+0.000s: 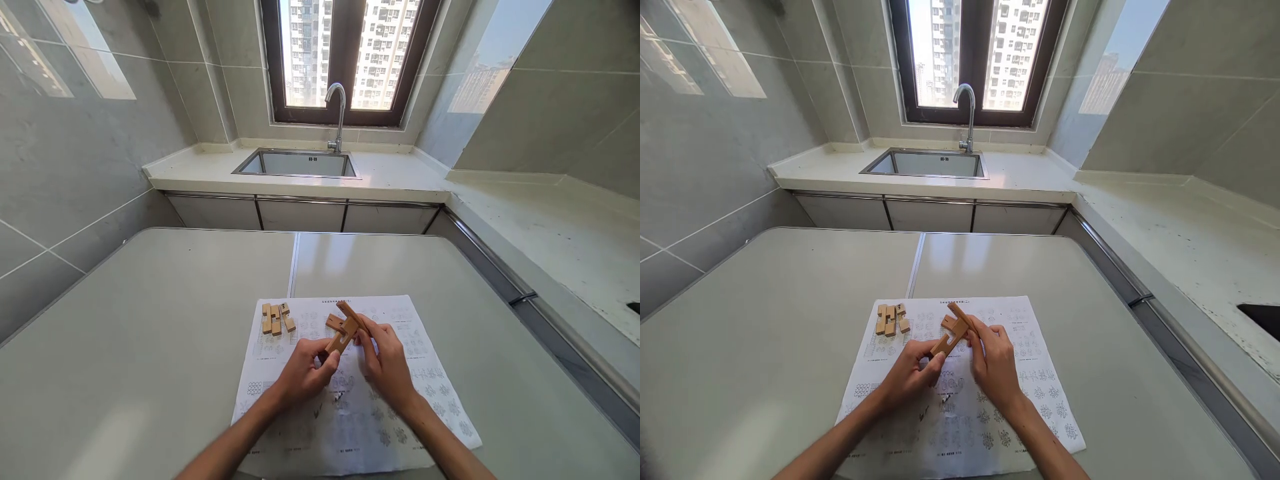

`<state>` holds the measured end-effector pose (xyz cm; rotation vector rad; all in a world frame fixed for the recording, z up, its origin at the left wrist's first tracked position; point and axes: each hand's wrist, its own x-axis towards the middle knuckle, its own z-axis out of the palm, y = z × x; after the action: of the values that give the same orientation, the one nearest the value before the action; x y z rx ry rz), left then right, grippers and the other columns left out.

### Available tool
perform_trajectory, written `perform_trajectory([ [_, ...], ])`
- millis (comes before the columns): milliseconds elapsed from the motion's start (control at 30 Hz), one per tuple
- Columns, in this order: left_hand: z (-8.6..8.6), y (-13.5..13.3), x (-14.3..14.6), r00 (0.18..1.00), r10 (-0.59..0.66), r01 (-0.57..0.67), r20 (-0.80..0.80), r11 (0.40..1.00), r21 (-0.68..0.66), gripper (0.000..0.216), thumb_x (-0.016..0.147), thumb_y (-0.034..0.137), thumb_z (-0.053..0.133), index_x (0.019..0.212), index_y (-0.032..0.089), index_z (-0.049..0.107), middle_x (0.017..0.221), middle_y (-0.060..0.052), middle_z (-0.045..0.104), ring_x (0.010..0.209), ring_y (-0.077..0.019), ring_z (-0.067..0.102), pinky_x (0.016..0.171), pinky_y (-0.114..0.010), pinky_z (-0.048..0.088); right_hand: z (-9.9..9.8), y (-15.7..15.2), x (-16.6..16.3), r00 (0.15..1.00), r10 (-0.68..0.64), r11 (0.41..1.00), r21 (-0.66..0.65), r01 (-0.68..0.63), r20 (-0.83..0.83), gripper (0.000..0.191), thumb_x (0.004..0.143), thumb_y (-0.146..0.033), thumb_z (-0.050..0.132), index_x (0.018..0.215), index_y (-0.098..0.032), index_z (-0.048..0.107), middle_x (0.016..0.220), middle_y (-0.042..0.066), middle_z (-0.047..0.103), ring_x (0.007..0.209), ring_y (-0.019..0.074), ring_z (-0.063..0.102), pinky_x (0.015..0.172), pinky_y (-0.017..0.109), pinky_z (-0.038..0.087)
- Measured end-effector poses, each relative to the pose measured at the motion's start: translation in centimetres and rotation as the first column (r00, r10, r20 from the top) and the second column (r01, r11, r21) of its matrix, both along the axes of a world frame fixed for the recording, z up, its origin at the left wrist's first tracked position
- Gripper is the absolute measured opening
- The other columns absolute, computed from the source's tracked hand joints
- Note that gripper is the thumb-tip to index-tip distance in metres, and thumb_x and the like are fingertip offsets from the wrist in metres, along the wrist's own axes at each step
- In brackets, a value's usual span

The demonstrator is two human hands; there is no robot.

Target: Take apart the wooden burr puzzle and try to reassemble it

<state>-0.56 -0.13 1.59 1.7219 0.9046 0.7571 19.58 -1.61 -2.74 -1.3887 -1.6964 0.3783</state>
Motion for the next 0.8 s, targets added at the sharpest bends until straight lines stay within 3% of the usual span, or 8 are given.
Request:
perform_trajectory([
  [233,-0.6,-0.4,0.6,0.999,0.032,-0.032,-0.025,0.999,-0.002,0.034,0.099,0.038,0.046,0.070,0.020,0.039,0.060,0.005,0.036,0.055,-0.0095,0.032,0.052,-0.024,0.027,-0.2,0.0,-0.1,0.996,-0.072,0.997,0.029,0.071,0.057,0.035,0.108,-0.029,0.046,0.136,-0.025,0.066,0.113,0.008,0.080,0.087,0.0265,0.067,0.081,0.044,0.057],
  [433,-0.9,-0.7,0.8,0.997,0.058,-0.056,-0.054,0.998,0.043,0.034,0.098,0.035,0.047,0.069,0.020,0.035,0.060,0.006,0.033,0.055,-0.0092,0.029,0.054,-0.024,0.027,-0.2,-0.1,-0.2,0.995,-0.075,0.997,0.018,0.074,0.060,0.036,0.108,-0.029,0.045,0.138,-0.025,0.065,0.115,0.009,0.080,0.091,0.0281,0.067,0.084,0.046,0.057],
  [600,-0.1,-0.2,0.2,0.999,0.017,-0.016,-0.033,0.999,0.032,0.037,0.098,0.038,0.046,0.067,0.020,0.038,0.058,0.005,0.035,0.055,-0.0099,0.032,0.053,-0.024,0.027,-0.1,0.0,0.0,0.999,-0.040,0.999,-0.002,0.040,0.024,0.036,0.109,-0.032,0.044,0.137,-0.026,0.066,0.108,0.009,0.080,0.090,0.0277,0.067,0.083,0.046,0.058],
  [800,0.4,0.1,0.3,1.000,0.008,-0.008,-0.012,1.000,0.023,0.036,0.097,0.036,0.047,0.066,0.020,0.039,0.058,0.005,0.037,0.055,-0.0101,0.034,0.053,-0.024,0.027,0.1,0.0,0.0,0.999,-0.045,0.999,-0.017,0.045,0.024,0.035,0.109,-0.031,0.045,0.136,-0.025,0.066,0.114,0.008,0.079,0.091,0.0272,0.066,0.084,0.045,0.057],
])
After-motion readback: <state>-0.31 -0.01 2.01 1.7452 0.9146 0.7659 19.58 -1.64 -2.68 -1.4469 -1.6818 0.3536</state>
